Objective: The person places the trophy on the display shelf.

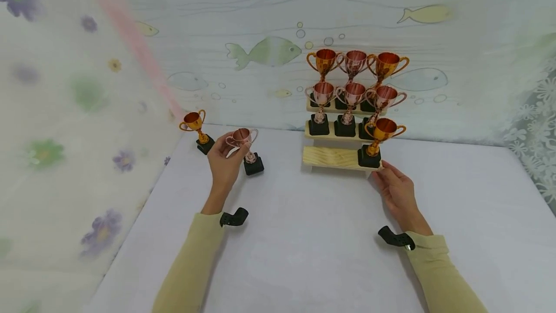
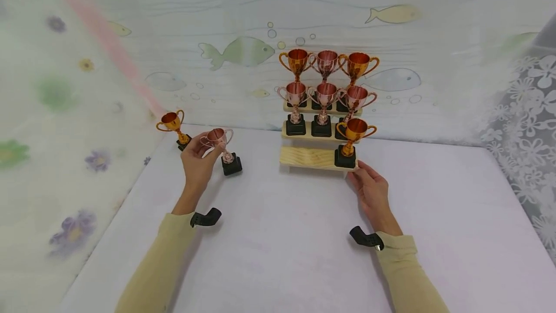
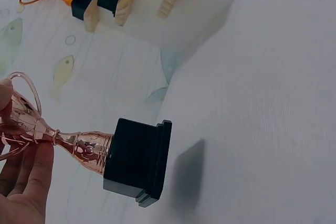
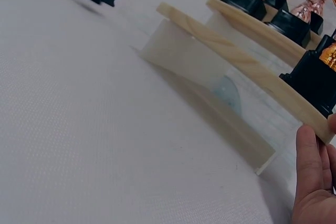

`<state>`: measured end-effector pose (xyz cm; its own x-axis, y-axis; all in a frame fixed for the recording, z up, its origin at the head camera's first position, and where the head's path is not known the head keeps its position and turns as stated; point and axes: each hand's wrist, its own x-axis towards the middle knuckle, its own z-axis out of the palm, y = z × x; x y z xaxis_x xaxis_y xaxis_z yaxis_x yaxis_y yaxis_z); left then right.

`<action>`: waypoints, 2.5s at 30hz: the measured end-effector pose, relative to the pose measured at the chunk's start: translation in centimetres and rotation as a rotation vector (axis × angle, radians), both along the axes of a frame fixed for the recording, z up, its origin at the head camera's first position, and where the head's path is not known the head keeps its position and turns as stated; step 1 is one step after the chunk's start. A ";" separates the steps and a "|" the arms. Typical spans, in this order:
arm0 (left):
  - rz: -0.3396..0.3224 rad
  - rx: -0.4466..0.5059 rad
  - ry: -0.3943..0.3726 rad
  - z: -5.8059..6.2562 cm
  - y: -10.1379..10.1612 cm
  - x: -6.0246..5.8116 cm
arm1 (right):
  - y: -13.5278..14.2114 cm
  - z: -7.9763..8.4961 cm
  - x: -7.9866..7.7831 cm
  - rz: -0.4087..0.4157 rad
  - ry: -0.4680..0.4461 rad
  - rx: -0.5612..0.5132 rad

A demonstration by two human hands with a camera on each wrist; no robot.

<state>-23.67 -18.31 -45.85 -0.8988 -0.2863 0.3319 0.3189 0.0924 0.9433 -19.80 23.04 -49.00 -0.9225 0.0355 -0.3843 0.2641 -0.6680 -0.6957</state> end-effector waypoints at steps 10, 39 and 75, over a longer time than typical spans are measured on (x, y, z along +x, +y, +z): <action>-0.162 -0.051 0.073 2.4 2.7 0.8 | 0.1 0.1 0.1 0.001 0.014 -0.029; -0.473 -0.032 0.078 3.8 15.8 0.1 | 0.1 -0.1 0.2 0.003 0.046 -0.028; -0.487 -0.020 0.067 2.6 20.3 -2.7 | 0.2 -0.5 0.1 -0.012 0.015 -0.044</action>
